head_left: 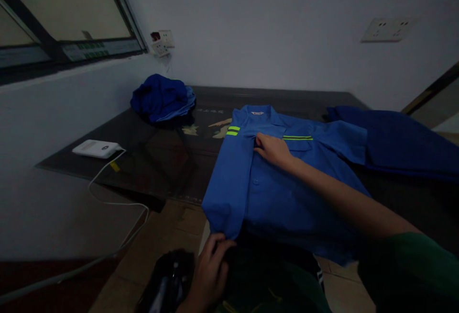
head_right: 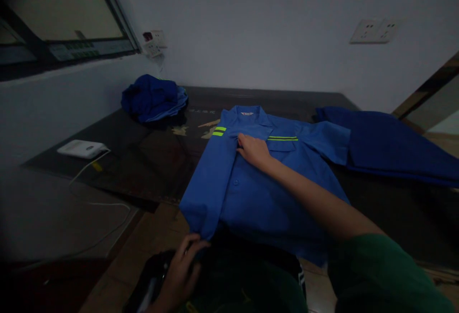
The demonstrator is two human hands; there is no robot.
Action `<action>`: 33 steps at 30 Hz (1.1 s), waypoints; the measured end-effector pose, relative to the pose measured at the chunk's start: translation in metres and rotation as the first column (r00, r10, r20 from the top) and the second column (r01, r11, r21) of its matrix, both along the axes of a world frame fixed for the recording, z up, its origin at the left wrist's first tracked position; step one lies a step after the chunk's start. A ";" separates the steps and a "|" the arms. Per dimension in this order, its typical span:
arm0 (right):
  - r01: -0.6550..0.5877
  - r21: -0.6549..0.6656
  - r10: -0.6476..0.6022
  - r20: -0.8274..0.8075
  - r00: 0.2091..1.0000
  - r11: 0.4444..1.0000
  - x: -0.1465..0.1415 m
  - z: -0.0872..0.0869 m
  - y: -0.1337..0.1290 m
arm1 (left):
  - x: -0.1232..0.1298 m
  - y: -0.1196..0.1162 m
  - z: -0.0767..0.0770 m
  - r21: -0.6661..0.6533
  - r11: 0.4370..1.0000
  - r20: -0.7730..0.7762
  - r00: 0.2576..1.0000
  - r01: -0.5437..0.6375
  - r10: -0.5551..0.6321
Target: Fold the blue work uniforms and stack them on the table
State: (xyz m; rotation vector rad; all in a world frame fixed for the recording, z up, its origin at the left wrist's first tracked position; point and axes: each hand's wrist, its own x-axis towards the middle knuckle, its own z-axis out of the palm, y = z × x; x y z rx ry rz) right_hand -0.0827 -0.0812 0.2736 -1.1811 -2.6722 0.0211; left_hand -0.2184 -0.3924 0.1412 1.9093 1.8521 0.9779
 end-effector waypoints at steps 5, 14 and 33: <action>-0.378 -0.105 0.374 -0.055 0.926 0.920 0.028 -0.020 -0.064 | 0.000 0.009 0.017 -0.114 0.990 0.069 0.994 -0.081 0.089; -0.456 -0.081 0.437 -0.180 0.881 0.886 0.038 -0.039 -0.084 | 0.012 0.024 -0.027 -0.103 0.994 -0.043 0.999 -0.024 0.020; -0.089 -0.090 0.056 -0.318 0.946 0.992 0.029 -0.011 0.000 | -0.020 0.059 0.102 -0.403 0.771 0.272 0.868 0.494 -0.415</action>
